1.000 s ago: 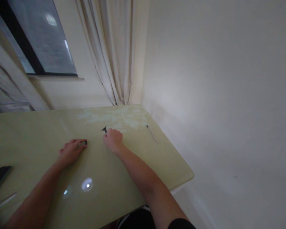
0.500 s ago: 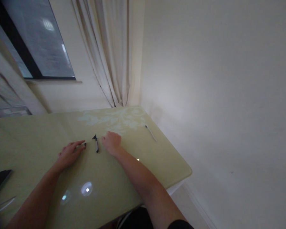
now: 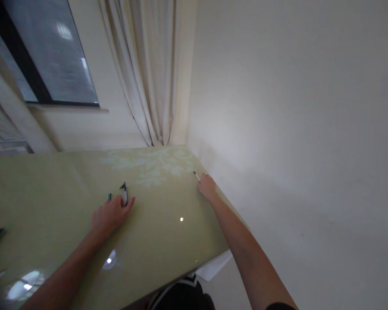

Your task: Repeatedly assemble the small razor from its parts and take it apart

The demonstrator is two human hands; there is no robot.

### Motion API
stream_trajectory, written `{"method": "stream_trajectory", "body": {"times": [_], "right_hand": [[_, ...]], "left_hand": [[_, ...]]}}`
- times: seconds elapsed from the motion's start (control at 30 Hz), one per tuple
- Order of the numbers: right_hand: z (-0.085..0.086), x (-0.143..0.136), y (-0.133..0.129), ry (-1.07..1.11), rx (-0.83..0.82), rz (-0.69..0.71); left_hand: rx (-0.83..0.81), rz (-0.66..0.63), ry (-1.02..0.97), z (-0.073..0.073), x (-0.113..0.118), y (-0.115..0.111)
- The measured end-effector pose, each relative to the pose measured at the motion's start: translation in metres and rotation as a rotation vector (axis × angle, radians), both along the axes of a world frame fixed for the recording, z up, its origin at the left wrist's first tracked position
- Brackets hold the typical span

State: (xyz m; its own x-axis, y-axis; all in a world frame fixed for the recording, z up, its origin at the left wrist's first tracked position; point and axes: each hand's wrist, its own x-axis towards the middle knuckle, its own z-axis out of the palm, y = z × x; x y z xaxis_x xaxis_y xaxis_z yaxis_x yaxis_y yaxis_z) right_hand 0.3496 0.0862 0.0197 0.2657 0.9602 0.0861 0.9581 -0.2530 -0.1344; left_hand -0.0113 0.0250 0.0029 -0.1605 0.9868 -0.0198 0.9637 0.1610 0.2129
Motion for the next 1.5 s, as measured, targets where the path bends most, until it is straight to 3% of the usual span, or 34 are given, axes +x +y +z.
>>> {"method": "stream_trajectory", "body": {"times": [0.1, 0.17, 0.37, 0.47, 0.57, 0.73, 0.87, 1.0, 1.2, 1.4, 1.5], "right_hand": [[-0.002, -0.015, 0.002, 0.009, 0.017, 0.051], [-0.003, -0.040, 0.005, 0.027, 0.039, 0.112], [-0.011, -0.157, 0.006, 0.230, 0.128, 0.432], [-0.018, -0.201, 0.003, 0.271, 0.103, 0.464], [-0.024, -0.221, -0.002, 0.272, 0.087, 0.459], [-0.027, -0.228, -0.008, 0.283, 0.063, 0.440], [-0.026, -0.217, -0.010, 0.332, 0.044, 0.484], [-0.031, -0.179, -0.014, 0.452, 0.085, 0.578], [-0.037, -0.126, -0.025, 0.782, 0.070, 0.512], [-0.035, -0.141, -0.032, 1.107, 0.074, 0.532], [-0.032, -0.153, -0.041, 1.339, 0.014, 0.619]], "left_hand": [[-0.013, -0.025, 0.030, -0.004, -0.004, 0.000], [-0.014, -0.043, 0.036, -0.006, -0.007, 0.000], [-0.024, -0.036, 0.033, -0.006, -0.008, 0.000], [-0.034, -0.042, 0.040, -0.005, -0.009, -0.001], [-0.040, -0.036, 0.043, -0.004, -0.009, -0.002], [-0.054, -0.047, 0.064, -0.001, -0.007, -0.003], [-0.048, -0.043, 0.075, -0.003, -0.010, -0.004], [-0.050, -0.058, 0.078, -0.007, -0.012, -0.005], [-0.068, -0.033, 0.132, -0.009, -0.012, -0.001], [0.025, -0.023, 0.101, 0.006, -0.011, -0.008], [0.173, -0.120, 0.081, 0.008, 0.006, -0.020]]}}
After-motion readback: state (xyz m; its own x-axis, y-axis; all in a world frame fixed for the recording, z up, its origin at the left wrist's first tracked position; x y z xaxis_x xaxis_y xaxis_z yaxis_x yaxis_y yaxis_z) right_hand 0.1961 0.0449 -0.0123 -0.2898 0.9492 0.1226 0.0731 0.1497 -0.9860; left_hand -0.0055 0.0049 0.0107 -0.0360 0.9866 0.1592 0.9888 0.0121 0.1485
